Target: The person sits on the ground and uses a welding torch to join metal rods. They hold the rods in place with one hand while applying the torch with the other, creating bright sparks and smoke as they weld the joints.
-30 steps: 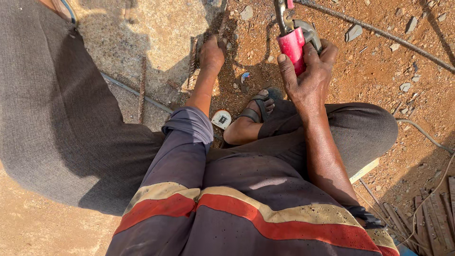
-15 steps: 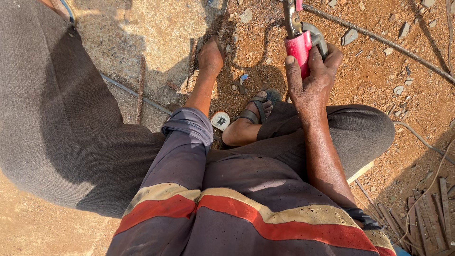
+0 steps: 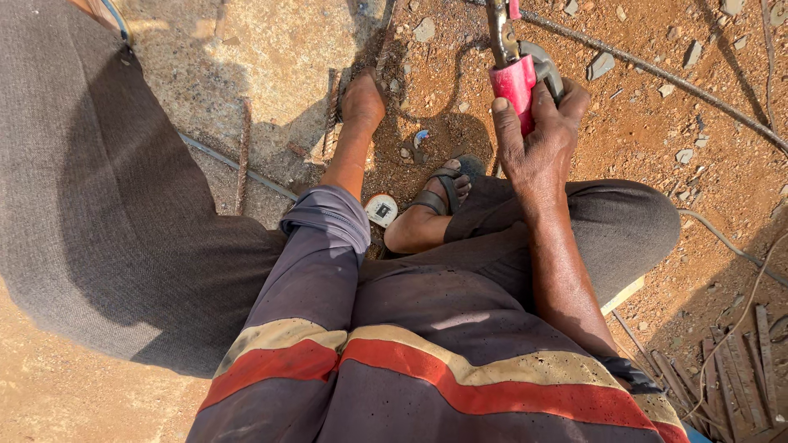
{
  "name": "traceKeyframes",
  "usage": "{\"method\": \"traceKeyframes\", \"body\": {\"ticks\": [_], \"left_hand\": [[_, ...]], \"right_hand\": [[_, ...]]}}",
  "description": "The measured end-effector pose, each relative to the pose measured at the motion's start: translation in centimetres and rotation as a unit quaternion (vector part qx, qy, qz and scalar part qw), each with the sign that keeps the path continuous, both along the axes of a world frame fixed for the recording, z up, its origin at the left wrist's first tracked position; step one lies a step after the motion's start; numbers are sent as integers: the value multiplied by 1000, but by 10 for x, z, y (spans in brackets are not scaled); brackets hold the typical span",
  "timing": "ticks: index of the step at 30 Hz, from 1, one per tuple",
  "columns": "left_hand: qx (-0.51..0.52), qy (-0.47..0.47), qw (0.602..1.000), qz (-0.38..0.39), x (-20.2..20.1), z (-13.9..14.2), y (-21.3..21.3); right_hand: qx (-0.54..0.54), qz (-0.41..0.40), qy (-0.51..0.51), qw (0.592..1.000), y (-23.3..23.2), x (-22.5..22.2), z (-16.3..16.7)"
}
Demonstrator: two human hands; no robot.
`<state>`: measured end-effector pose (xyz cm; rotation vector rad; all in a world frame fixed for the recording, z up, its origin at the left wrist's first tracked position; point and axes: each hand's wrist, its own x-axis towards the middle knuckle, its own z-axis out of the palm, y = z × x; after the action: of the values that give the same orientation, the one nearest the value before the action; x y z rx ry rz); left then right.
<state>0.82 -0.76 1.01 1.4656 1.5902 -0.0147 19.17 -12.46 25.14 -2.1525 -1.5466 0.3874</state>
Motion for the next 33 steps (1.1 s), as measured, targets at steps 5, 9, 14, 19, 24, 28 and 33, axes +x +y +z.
{"method": "traceKeyframes", "body": {"ticks": [5, 9, 14, 19, 24, 28, 33], "left_hand": [[46, -4, 999, -7, -1, -1, 0], [37, -37, 998, 24, -1, -4, 0], [21, 16, 999, -23, 0, -2, 3], [4, -44, 999, 23, -3, 7, 0], [-41, -66, 995, 68, 1, 6, 1], [-211, -293, 834, 417, 4, -3, 3], [93, -28, 995, 29, 2, -4, -5]], "right_hand": [[-14, 8, -11, 1000, -3, 0, 2], [-32, -24, 28, 999, -4, 1, 3], [1, 7, 20, 1000, -2, -1, 1], [-3, 9, 25, 1000, -4, -1, 4], [-15, 3, 29, 999, -3, 0, 3], [-8, -2, 49, 999, -3, 0, 3], [-9, 15, 12, 1000, -2, 0, 2]]}}
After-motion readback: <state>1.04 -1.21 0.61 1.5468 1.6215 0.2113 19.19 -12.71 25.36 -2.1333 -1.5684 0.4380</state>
